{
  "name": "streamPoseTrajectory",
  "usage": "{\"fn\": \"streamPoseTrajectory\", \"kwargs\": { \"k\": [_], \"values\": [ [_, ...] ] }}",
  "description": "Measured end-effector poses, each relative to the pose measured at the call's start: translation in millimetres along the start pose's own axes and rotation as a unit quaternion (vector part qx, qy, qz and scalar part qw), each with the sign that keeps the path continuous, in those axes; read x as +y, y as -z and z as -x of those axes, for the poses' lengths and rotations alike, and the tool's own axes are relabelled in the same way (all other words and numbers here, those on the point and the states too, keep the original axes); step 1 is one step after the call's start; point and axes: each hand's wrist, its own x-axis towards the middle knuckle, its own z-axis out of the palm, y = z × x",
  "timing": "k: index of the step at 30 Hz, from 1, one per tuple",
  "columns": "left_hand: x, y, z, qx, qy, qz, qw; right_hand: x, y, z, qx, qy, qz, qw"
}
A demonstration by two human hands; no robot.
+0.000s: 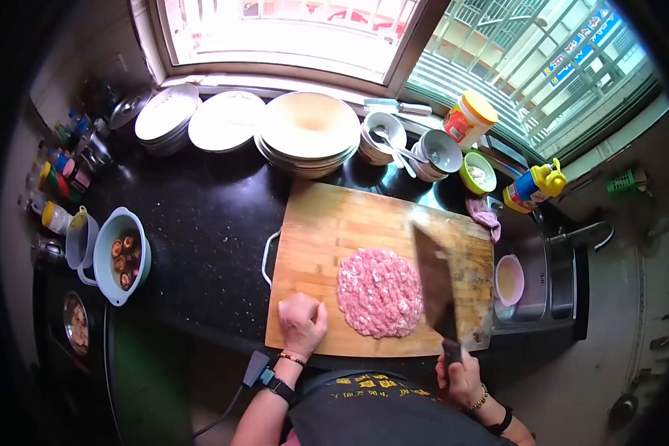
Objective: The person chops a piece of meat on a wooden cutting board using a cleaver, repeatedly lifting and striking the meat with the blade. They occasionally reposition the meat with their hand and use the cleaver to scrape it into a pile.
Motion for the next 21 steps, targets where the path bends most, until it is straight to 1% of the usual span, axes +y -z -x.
{"fn": "streamPoseTrajectory", "kwargs": {
  "k": [2, 4, 5, 8, 9, 10, 12, 13, 14, 15, 16, 18, 20, 21],
  "values": [
    [0.5, -0.4, 0.5, -0.002, -0.001, 0.002, 1.0, 23.3, -1.0, 7.2, -0.019, 0.068, -0.047, 0.996],
    [-0.1, 0.4, 0.4, -0.007, 0.006, -0.001, 1.0, 49.9, -17.9, 1.0, 0.023, -0.001, 0.108, 0.994],
    [-0.3, 0.7, 0.9, -0.005, 0.007, -0.003, 1.0, 53.8, -19.7, -8.4, -0.025, -0.104, 0.183, 0.977],
    [-1.0, 0.3, 1.8, 0.004, 0.005, 0.015, 1.0, 43.6, -11.6, -7.8, -0.037, -0.131, 0.19, 0.972],
    [-1.6, 0.4, 2.8, 0.001, 0.002, 0.011, 1.0, 36.0, -9.9, -3.2, -0.03, -0.109, 0.159, 0.981],
    [-1.8, -1.2, 1.3, 0.001, 0.001, 0.007, 1.0, 22.1, -7.9, -0.6, -0.027, -0.108, 0.16, 0.981],
    [-0.4, -1.0, 0.4, 0.0, 0.006, 0.009, 1.0, -1.1, -6.4, 6.1, 0.01, 0.027, 0.106, 0.994],
    [-0.2, -0.1, 0.7, -0.001, 0.009, 0.011, 1.0, 16.9, -8.1, 8.5, 0.034, 0.063, 0.089, 0.993],
    [-0.4, 0.1, 1.2, -0.004, 0.008, 0.013, 1.0, 38.6, -11.3, 5.0, 0.037, 0.061, 0.089, 0.993],
    [-0.3, -0.4, 0.9, -0.005, 0.006, 0.013, 1.0, 60.8, -13.2, -1.6, 0.013, -0.055, 0.098, 0.994],
    [-0.3, -0.2, 0.5, -0.005, 0.004, 0.011, 1.0, 60.7, -17.9, -7.3, -0.011, -0.17, 0.104, 0.98],
    [0.8, 1.0, -2.1, -0.004, 0.005, 0.008, 1.0, 43.1, -15.9, -8.7, -0.003, -0.159, 0.1, 0.982],
    [0.1, 2.8, 0.4, -0.015, 0.003, 0.009, 1.0, 9.9, -17.4, -0.3, 0.022, -0.153, 0.092, 0.984],
    [-0.8, 0.9, -0.6, -0.012, 0.002, 0.008, 1.0, 7.6, -13.4, 6.5, 0.033, -0.088, 0.068, 0.993]
  ]
}}
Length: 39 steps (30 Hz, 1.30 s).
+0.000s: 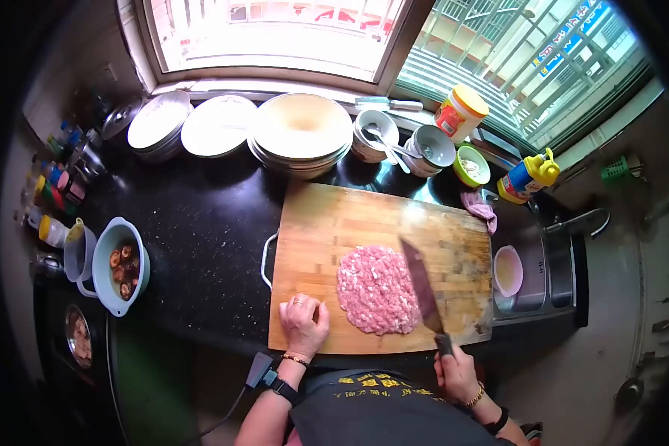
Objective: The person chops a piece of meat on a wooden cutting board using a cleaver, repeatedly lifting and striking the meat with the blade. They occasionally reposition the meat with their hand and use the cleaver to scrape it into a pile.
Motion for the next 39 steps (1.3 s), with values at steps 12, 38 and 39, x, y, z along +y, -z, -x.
{"fn": "streamPoseTrajectory", "kwargs": {
  "k": [12, 38, 39],
  "values": [
    [-1.4, -1.4, 1.2, -0.009, -0.005, 0.005, 1.0, -3.0, -11.4, 7.7, 0.054, 0.009, -0.081, 0.995],
    [-8.1, 5.2, 1.9, -0.027, -0.013, 0.064, 0.997, 10.1, -76.8, 13.4, 0.095, -0.064, -0.106, 0.988],
    [-8.6, 5.5, 2.7, -0.026, -0.013, 0.065, 0.997, 10.1, -77.5, 4.0, 0.045, -0.148, -0.024, 0.988]
  ]
}}
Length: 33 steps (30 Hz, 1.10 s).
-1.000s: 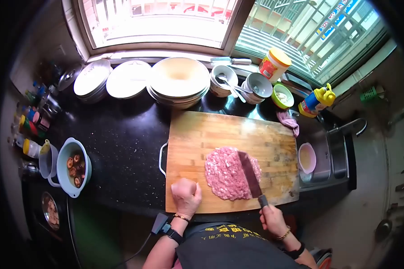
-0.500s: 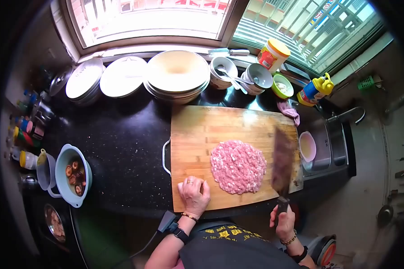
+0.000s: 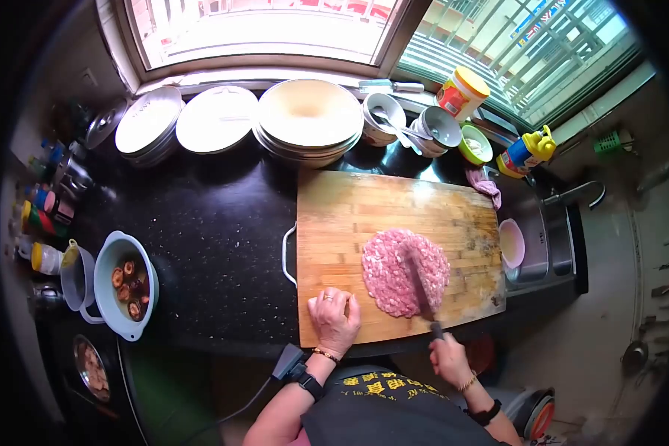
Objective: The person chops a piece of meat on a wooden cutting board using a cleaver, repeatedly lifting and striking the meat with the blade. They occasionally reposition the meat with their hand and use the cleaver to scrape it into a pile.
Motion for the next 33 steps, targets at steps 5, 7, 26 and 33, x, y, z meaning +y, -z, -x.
{"fn": "streamPoseTrajectory", "kwargs": {
  "k": [5, 7, 26, 33],
  "values": [
    [-0.5, 0.0, 0.6, 0.029, 0.01, 0.048, 0.998, -26.3, 9.4, 10.0, -0.025, 0.034, 0.054, 0.998],
    [-0.5, -1.2, -0.3, 0.052, 0.013, 0.072, 0.996, -27.8, 5.5, 15.7, -0.061, 0.04, -0.022, 0.997],
    [-2.8, 1.0, 6.5, 0.049, 0.062, 0.106, 0.991, 4.5, -1.0, -26.5, -0.01, -0.027, -0.212, 0.977],
    [-4.9, -2.6, 8.2, 0.059, 0.067, 0.111, 0.99, 3.5, 48.1, -16.6, 0.033, 0.025, -0.147, 0.988]
  ]
}}
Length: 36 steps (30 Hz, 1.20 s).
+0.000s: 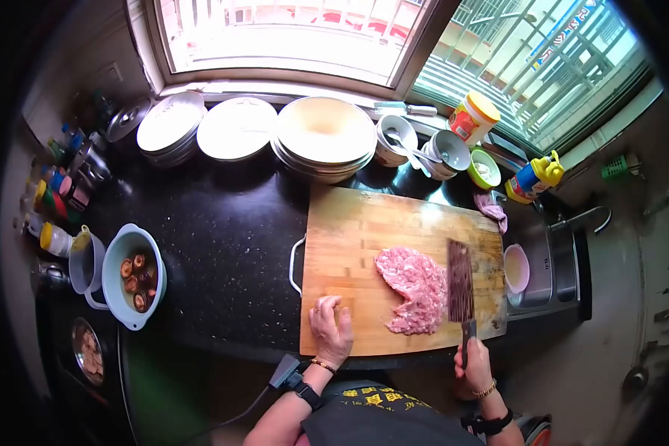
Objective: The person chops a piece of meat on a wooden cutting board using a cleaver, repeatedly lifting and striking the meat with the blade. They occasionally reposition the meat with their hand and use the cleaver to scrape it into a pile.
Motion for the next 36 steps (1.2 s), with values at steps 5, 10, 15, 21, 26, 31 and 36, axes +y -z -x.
{"fn": "streamPoseTrajectory", "kwargs": {
  "k": [5, 10, 15, 21, 26, 31, 36],
  "values": [
    [2.1, -1.5, -0.3, 0.021, -0.009, -0.008, 1.0, 2.9, 19.4, 18.9, -0.179, -0.05, 0.125, 0.975],
    [2.3, -5.7, -0.1, 0.047, 0.007, 0.002, 0.999, 2.3, 45.6, -23.0, -0.242, 0.106, 0.34, 0.902],
    [3.8, -10.2, 0.4, 0.069, 0.036, -0.013, 0.997, -8.6, 93.3, -85.4, -0.285, 0.227, 0.481, 0.798],
    [6.1, -15.1, -0.4, 0.103, 0.042, -0.024, 0.994, -61.8, 94.9, -154.6, -0.247, 0.375, 0.541, 0.711],
    [6.0, -16.1, -0.2, 0.132, 0.056, -0.037, 0.989, -72.3, 90.8, -149.3, -0.282, 0.349, 0.464, 0.764],
    [7.3, -16.1, -0.6, 0.127, 0.053, -0.036, 0.99, -69.1, 94.5, -123.9, -0.361, 0.259, 0.463, 0.767],
    [9.2, -16.8, -1.3, 0.13, 0.052, -0.028, 0.99, -57.8, 87.9, -124.2, -0.461, 0.235, 0.419, 0.746]
  ]
}}
